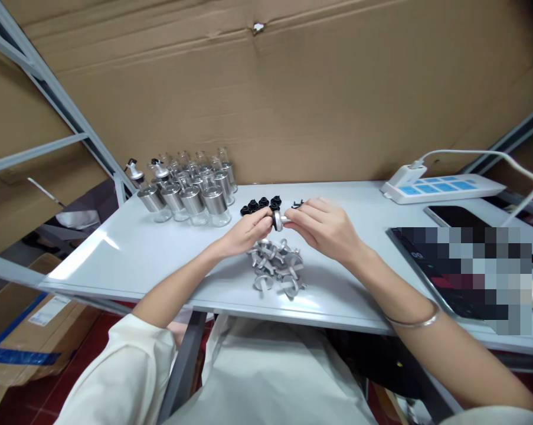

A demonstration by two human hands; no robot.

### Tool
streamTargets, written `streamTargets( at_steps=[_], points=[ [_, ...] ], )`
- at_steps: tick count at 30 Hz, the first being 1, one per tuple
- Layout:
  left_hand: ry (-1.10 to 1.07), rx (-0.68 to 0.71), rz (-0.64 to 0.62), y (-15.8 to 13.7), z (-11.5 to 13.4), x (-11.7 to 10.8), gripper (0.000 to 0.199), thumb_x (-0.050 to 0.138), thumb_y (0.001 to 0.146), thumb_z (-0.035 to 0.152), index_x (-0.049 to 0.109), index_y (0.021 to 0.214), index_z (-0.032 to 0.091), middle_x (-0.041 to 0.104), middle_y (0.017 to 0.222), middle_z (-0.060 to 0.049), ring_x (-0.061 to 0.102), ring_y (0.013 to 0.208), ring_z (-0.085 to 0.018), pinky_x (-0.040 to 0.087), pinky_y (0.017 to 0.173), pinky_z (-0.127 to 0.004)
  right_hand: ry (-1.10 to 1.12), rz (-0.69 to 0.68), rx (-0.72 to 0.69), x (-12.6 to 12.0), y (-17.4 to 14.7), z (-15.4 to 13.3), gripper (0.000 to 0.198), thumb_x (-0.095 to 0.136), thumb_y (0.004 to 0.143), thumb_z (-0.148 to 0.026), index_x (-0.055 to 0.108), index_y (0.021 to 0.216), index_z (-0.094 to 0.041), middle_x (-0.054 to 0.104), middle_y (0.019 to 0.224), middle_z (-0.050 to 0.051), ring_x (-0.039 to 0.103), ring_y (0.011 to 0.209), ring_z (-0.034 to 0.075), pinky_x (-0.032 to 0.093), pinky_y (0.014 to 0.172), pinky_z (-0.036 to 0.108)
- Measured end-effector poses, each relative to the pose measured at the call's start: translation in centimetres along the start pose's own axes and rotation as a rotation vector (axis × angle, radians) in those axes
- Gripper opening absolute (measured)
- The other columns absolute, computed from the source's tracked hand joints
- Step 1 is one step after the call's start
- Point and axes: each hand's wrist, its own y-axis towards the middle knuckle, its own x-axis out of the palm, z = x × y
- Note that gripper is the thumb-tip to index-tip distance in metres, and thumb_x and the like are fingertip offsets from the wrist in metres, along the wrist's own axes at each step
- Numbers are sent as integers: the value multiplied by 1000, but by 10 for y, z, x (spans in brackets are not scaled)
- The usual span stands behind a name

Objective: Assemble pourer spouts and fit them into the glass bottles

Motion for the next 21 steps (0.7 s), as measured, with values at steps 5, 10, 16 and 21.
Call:
streamTargets(
  at_steps=[5, 10, 16, 21],
  points=[
    [-337, -113, -113, 2, 8, 1, 41, 31, 88, 56, 38, 74, 17, 26, 60, 6, 28, 50, -7, 28, 48, -23, -75, 52, -56, -2, -4, 3, 9, 49, 91, -18, 57, 92, -22, 63, 66, 0, 52, 67, 14, 31, 63, 30],
    [-360, -55, -48, 3, 6, -1, 45, 38, 85, 60, 41, 74, 17, 35, 62, 5, 36, 53, -7, 36, 54, -23, -117, 77, -32, -3, -2, 3, 8, 52, 90, -18, 59, 91, -22, 66, 68, -2, 53, 70, 13, 30, 68, 30],
    [-3, -40, 4, 1, -3, -12, 40, 36, 89, 52, 51, 81, 15, 49, 65, 2, 46, 63, -10, 38, 66, -23, 37, -66, 108, 0, 1, 2, 19, 47, 93, -29, 61, 84, -20, 67, 67, -1, 52, 65, 13, 27, 72, 32],
    [349, 18, 7, 4, -5, -18, 28, 37, 89, 37, 55, 83, 16, 56, 72, 0, 50, 67, -11, 37, 66, -23, 299, -240, 287, 3, -2, 6, 32, 36, 96, -34, 62, 88, -18, 66, 71, 3, 53, 65, 15, 29, 73, 33]
  ],
)
